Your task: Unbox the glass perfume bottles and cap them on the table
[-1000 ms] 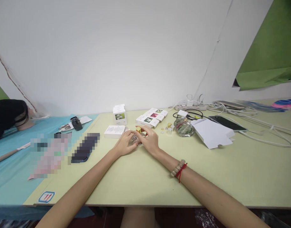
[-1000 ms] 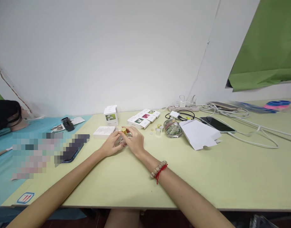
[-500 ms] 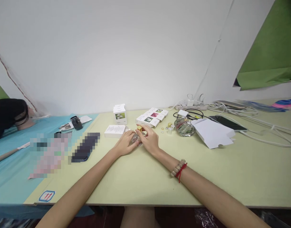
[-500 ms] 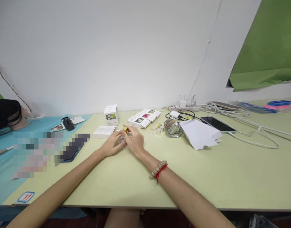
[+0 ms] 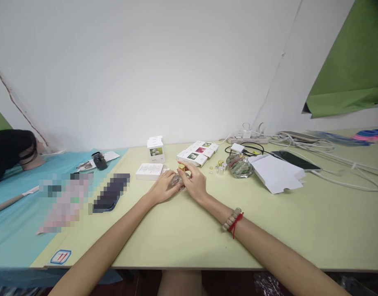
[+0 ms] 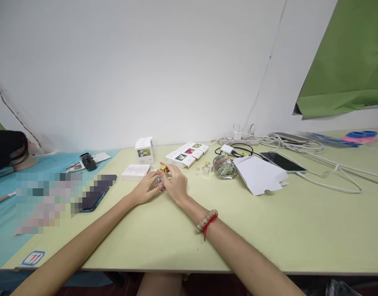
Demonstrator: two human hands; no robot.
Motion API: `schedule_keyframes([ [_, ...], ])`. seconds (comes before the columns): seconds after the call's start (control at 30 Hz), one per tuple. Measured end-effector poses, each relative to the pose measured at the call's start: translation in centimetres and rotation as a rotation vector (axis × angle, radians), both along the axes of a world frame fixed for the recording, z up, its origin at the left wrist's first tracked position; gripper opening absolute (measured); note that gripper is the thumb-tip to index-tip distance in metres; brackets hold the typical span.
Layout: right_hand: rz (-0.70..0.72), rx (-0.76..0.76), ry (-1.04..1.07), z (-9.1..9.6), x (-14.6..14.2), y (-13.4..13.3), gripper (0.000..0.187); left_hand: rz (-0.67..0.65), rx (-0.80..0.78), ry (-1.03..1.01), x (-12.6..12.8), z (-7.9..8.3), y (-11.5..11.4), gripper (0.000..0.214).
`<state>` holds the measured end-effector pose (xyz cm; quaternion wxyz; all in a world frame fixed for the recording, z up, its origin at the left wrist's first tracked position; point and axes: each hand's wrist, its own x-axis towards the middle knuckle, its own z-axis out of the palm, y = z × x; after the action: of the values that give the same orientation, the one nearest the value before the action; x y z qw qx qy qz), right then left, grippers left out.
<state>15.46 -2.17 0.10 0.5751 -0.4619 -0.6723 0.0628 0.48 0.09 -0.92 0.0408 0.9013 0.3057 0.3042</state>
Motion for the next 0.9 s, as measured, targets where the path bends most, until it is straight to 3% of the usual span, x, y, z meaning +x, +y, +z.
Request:
schedule_keyframes([
  [0.2,-0.045,-0.059,0.159,0.2,0.8,0.7,0.036,0.012,-0.001,-0.003,0.0,0.2,-0.1,0.027],
  [0.7,-0.067,-0.386,-0.162,-3.5,3.9,5.0,0.024,0.075,0.044,0.007,0.1,-0.2,0.2,0.027],
  [0.9,-0.006,-0.36,-0.241,-3.3,4.3,4.8,0.021,0.089,0.063,-0.004,0.1,-0.4,0.3,0.025],
])
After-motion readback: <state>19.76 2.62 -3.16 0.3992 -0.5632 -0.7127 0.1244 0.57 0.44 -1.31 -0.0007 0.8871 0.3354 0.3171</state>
